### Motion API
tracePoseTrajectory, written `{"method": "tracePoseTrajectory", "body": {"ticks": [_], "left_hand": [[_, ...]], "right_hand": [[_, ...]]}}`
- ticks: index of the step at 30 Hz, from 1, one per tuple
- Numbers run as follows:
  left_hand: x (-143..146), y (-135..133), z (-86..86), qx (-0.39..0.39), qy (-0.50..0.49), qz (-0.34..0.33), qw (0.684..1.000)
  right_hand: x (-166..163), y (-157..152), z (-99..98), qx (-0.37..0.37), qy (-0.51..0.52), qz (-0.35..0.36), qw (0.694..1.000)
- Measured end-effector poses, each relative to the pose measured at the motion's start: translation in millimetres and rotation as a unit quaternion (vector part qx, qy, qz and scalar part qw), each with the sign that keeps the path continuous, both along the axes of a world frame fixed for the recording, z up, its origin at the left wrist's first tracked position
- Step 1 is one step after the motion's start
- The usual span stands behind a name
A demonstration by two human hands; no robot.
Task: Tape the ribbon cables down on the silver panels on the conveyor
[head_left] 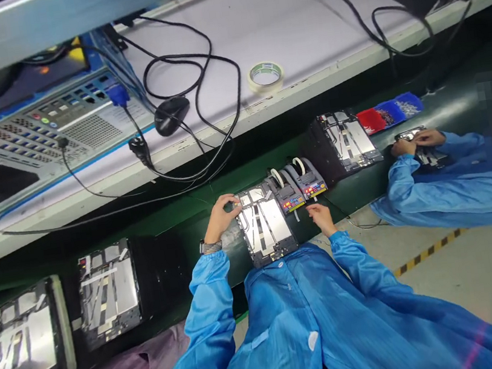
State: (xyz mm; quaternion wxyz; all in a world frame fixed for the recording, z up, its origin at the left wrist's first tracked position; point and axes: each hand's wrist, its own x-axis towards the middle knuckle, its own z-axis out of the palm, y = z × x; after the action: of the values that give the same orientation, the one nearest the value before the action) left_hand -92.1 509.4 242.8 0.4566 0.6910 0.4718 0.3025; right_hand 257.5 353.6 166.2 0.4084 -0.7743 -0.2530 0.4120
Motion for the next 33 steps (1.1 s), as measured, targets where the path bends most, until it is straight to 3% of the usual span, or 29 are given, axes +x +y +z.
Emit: {"method": "tracePoseTrajectory", "body": {"ticks": [2, 5, 8, 12, 15, 19, 22, 25, 29, 33], "left_hand": [[1.7, -2.3, 2.6, 0.003, 0.002, 0.000, 1.000], [2.9, -12.5, 2.5, 0.006, -0.014, 0.050, 0.999], [-0.2, -29.2, -1.8, -0.004, -0.046, 0.124, 0.991], [-12.0, -52.8, -12.2, -0.033, -0.069, 0.173, 0.982], [-21.1, -67.2, -21.6, -0.049, -0.072, 0.199, 0.976], [-24.1, -81.1, -32.1, -0.066, -0.073, 0.219, 0.971], [-17.4, -85.7, -37.7, -0.077, -0.086, 0.225, 0.967], [-6.5, -85.0, -41.7, -0.094, -0.103, 0.233, 0.962], [5.8, -81.6, -45.1, -0.107, -0.115, 0.236, 0.959], [11.4, -80.6, -45.6, -0.111, -0.128, 0.244, 0.955]], "right_hand": [[-6.7, -8.0, -21.1, -0.026, 0.056, 0.006, 0.998], [-17.0, -5.1, -37.0, -0.019, 0.108, 0.015, 0.994], [-21.1, 0.0, -41.2, 0.004, 0.107, 0.024, 0.994], [-18.8, -5.1, -35.9, 0.011, 0.097, 0.042, 0.994], [-11.1, -12.4, -16.9, -0.019, 0.111, 0.094, 0.989], [2.3, -5.1, 38.2, -0.007, 0.179, 0.216, 0.960], [-4.8, 26.3, 87.5, 0.024, 0.219, 0.358, 0.907], [-38.9, 74.7, 121.0, 0.017, 0.226, 0.496, 0.838], [-100.0, 136.9, 132.3, -0.041, 0.136, 0.628, 0.765], [-135.2, 171.2, 129.6, -0.103, 0.053, 0.672, 0.732]]}}
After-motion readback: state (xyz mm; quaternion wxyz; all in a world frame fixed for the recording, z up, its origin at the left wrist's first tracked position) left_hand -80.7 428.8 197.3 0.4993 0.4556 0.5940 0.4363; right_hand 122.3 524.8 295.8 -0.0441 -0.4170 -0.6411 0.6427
